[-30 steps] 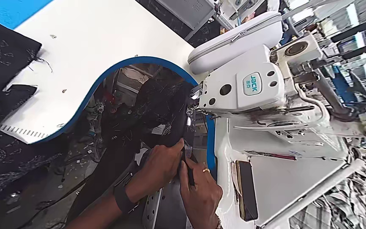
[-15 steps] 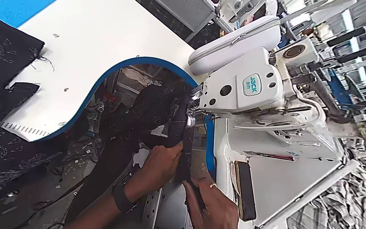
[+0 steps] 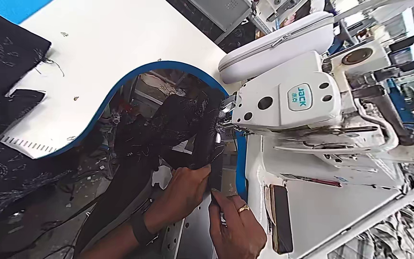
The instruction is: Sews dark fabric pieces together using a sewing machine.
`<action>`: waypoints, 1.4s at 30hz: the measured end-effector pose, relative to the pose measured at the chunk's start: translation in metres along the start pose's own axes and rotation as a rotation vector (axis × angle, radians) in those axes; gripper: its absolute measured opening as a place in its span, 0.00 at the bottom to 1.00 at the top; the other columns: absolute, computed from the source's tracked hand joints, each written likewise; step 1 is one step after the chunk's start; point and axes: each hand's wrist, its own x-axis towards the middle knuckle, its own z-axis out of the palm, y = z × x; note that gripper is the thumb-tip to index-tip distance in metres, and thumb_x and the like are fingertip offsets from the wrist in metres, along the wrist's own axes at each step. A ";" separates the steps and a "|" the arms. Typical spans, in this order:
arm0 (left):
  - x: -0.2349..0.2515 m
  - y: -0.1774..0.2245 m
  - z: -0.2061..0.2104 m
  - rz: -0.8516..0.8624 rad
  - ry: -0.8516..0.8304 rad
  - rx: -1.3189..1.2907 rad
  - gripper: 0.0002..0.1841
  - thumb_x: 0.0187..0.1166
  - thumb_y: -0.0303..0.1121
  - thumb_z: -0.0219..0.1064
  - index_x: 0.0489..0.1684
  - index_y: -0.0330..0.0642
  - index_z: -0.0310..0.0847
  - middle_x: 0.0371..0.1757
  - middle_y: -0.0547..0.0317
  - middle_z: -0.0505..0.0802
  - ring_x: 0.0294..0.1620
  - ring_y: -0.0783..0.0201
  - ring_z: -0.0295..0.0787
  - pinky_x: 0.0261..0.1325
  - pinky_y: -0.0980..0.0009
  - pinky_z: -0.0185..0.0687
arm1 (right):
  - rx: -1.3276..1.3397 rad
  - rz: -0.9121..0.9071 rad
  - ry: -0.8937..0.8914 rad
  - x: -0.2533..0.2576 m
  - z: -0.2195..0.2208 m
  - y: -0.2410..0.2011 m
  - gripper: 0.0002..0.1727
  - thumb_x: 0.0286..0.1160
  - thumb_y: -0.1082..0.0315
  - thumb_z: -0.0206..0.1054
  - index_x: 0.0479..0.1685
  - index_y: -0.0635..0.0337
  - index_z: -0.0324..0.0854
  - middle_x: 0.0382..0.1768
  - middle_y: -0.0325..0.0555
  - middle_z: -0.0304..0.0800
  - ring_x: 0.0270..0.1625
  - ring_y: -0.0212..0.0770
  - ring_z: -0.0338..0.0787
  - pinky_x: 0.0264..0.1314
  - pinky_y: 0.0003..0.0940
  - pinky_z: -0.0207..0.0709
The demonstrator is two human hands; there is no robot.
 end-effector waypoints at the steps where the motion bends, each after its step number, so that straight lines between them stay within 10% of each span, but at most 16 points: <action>1: 0.001 -0.001 0.002 0.015 0.028 0.002 0.13 0.81 0.27 0.55 0.38 0.34 0.89 0.16 0.54 0.82 0.17 0.58 0.80 0.25 0.62 0.72 | 0.002 -0.018 0.035 0.000 0.004 0.001 0.11 0.69 0.67 0.65 0.31 0.58 0.94 0.17 0.43 0.81 0.22 0.35 0.80 0.26 0.21 0.69; 5: -0.004 -0.002 0.012 0.071 0.188 -0.007 0.10 0.70 0.25 0.63 0.18 0.36 0.84 0.18 0.55 0.80 0.22 0.63 0.78 0.27 0.73 0.72 | 0.065 -0.015 0.106 0.001 0.021 0.011 0.07 0.73 0.66 0.68 0.34 0.54 0.91 0.32 0.49 0.82 0.36 0.35 0.80 0.39 0.16 0.70; 14: 0.032 -0.025 0.033 0.280 0.471 0.113 0.12 0.70 0.27 0.67 0.15 0.37 0.84 0.18 0.55 0.80 0.24 0.61 0.79 0.29 0.72 0.73 | 0.239 0.052 0.202 0.007 0.056 0.022 0.11 0.74 0.73 0.61 0.23 0.60 0.82 0.44 0.53 0.97 0.54 0.38 0.95 0.60 0.21 0.82; 19: 0.055 -0.022 0.034 0.218 0.492 0.286 0.07 0.73 0.27 0.67 0.27 0.40 0.90 0.46 0.48 0.94 0.49 0.53 0.91 0.50 0.67 0.86 | 0.188 0.091 0.112 0.023 0.063 0.028 0.13 0.73 0.74 0.57 0.27 0.64 0.86 0.50 0.59 0.96 0.60 0.46 0.95 0.65 0.27 0.82; 24: 0.053 -0.018 0.017 0.235 0.398 0.252 0.08 0.75 0.24 0.65 0.38 0.35 0.92 0.52 0.44 0.96 0.53 0.50 0.94 0.57 0.64 0.88 | 0.198 0.088 0.047 0.020 0.065 0.025 0.12 0.72 0.74 0.56 0.31 0.68 0.86 0.57 0.66 0.93 0.66 0.54 0.91 0.68 0.33 0.81; 28: 0.104 -0.030 -0.031 -0.265 0.117 -0.225 0.20 0.93 0.33 0.48 0.57 0.32 0.88 0.46 0.49 0.96 0.48 0.59 0.94 0.57 0.58 0.87 | 0.149 0.064 0.026 0.011 0.064 0.015 0.14 0.70 0.71 0.57 0.32 0.67 0.89 0.57 0.64 0.94 0.64 0.55 0.93 0.60 0.35 0.85; 31: 0.167 -0.073 -0.011 -0.587 -0.012 -0.801 0.30 0.93 0.58 0.41 0.33 0.42 0.74 0.20 0.66 0.74 0.17 0.73 0.70 0.23 0.78 0.68 | 0.101 0.048 0.049 0.014 0.067 0.013 0.14 0.69 0.71 0.57 0.29 0.66 0.89 0.57 0.62 0.95 0.63 0.57 0.94 0.57 0.38 0.86; 36: 0.249 -0.065 -0.011 -0.517 0.047 -0.686 0.13 0.75 0.29 0.74 0.47 0.28 0.79 0.44 0.44 0.88 0.44 0.57 0.83 0.51 0.57 0.80 | 0.112 0.079 0.054 0.013 0.069 0.014 0.15 0.69 0.70 0.57 0.28 0.64 0.89 0.55 0.59 0.96 0.62 0.53 0.95 0.55 0.36 0.87; 42: 0.215 -0.094 0.033 -0.733 0.272 -0.789 0.19 0.89 0.32 0.59 0.70 0.25 0.73 0.62 0.32 0.85 0.59 0.48 0.82 0.64 0.53 0.78 | 0.069 0.042 0.046 0.017 0.070 0.009 0.15 0.68 0.69 0.57 0.32 0.65 0.91 0.57 0.61 0.94 0.56 0.60 0.96 0.43 0.49 0.88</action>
